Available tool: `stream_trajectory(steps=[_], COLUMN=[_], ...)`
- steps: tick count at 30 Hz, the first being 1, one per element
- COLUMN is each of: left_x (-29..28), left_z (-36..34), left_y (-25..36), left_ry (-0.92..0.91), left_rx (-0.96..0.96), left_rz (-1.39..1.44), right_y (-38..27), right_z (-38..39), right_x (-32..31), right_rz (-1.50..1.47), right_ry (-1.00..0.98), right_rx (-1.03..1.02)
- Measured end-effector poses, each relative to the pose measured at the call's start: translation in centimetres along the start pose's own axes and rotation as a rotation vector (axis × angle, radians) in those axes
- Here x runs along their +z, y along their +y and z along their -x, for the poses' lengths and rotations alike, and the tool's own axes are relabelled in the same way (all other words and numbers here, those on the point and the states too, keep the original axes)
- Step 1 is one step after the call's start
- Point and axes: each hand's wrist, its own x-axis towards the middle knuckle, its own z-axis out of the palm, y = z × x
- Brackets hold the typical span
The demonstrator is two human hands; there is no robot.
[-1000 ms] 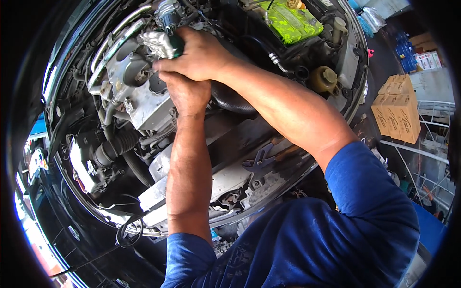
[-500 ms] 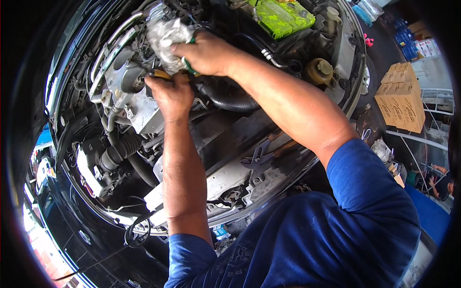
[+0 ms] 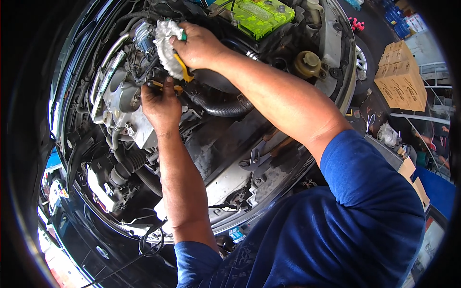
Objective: Repairing a car engine by adjusting hoses and using pliers to secure clamps.
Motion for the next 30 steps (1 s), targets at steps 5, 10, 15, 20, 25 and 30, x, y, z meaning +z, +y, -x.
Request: stream_trajectory(steps=[5,10,15,20,25,30], left_x=[0.1,-0.3,-2.3,-2.0,-0.8,-1.5], left_z=[-0.9,-1.6,-1.5,-1.5,-1.0,-1.3], left_y=[-0.2,-0.8,-1.0,-0.1,0.3,0.2], left_ry=[0.053,-0.085,-0.069,-0.07,-0.122,-0.134], left_rx=[-0.041,-0.157,-0.142,0.001,0.081,0.079], left_rz=[-0.142,0.292,0.212,0.233,-0.052,-0.088], right_y=[-3.1,-2.7,-2.6,-0.9,-1.5,-2.3], right_z=[2.1,2.6,1.5,0.9,2.7,2.7], right_x=[-1.2,0.6,-0.7,-0.8,-0.2,-1.3], right_rz=[-0.405,-0.216,-0.165,-0.213,-0.226,-0.258], right_ry=[-0.429,-0.382,-0.303,-0.078,-0.169,-0.282], right_rx=[0.236,0.016,0.12,0.029,0.062,0.077])
